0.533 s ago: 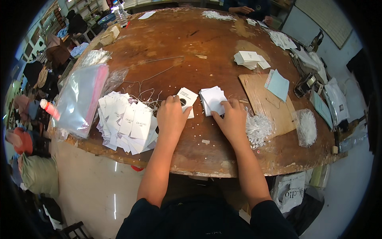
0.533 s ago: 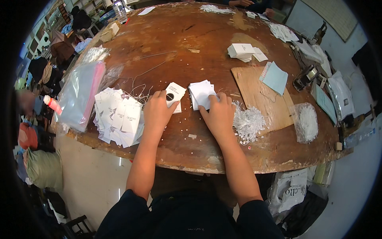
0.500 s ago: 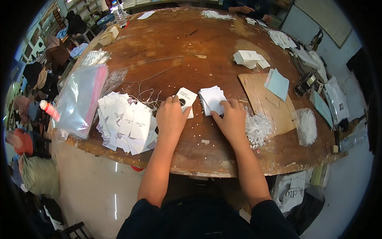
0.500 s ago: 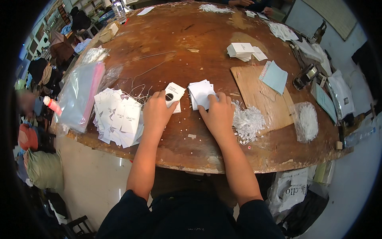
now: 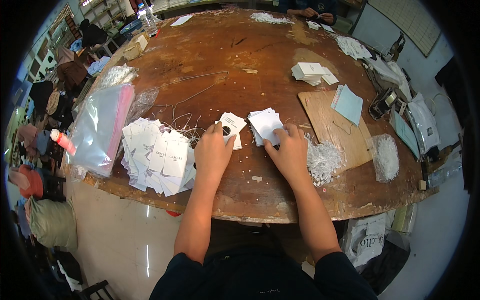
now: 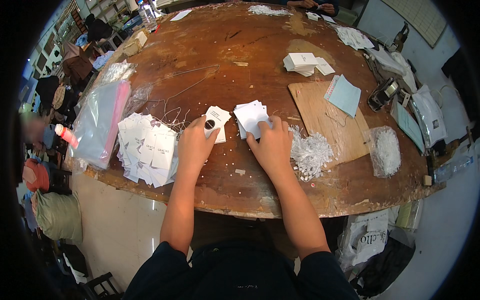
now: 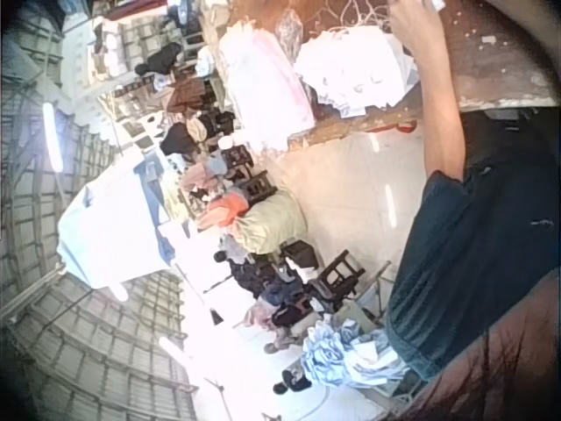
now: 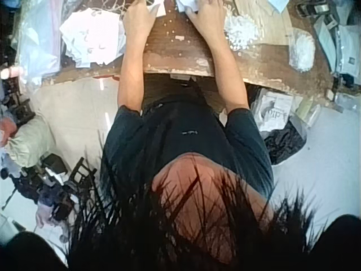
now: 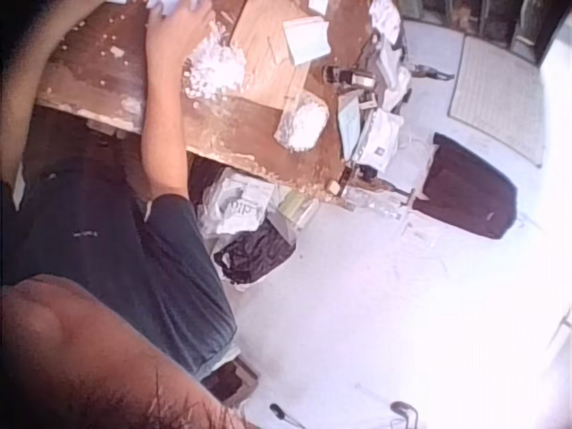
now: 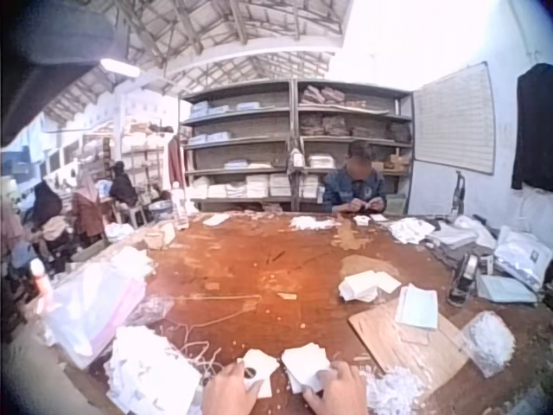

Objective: The person repeatedly picks up small white paper cards and white plastic fasteners from a wooden table, inserts the fasteners into the cards, and places the assembled units into a growing stack. The person occasionally reaches for more fasteners from a nearby bag.

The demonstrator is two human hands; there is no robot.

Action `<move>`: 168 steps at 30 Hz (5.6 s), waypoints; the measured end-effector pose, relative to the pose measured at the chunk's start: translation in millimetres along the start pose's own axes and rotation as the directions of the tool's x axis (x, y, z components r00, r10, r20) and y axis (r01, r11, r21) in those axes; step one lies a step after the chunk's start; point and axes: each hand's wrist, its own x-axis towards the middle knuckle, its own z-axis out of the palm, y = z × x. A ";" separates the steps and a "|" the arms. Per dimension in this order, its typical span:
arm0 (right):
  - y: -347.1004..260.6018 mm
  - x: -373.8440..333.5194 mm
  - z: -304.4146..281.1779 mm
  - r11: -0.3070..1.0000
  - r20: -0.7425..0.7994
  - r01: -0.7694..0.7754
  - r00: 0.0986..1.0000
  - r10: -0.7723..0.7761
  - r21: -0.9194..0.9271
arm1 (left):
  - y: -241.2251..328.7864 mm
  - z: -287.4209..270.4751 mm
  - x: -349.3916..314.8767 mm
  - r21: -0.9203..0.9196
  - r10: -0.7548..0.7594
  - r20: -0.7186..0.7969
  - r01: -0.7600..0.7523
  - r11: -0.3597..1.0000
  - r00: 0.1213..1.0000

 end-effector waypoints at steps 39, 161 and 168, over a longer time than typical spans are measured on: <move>-31.4 -7.7 -20.6 0.944 -0.195 0.117 0.979 -0.057 0.308 | 17.0 -0.9 -25.8 -0.941 -0.345 0.333 0.330 -0.071 0.877; 95.0 -18.8 -100.6 0.925 -0.054 -0.321 0.940 0.338 0.204 | 29.9 5.7 -47.7 -0.899 -0.087 0.397 0.406 0.162 0.914; 107.6 -4.4 -59.2 0.966 -0.028 -0.100 0.995 0.096 -0.239 | 31.7 6.2 -47.5 -0.890 -0.072 0.409 0.416 0.190 0.909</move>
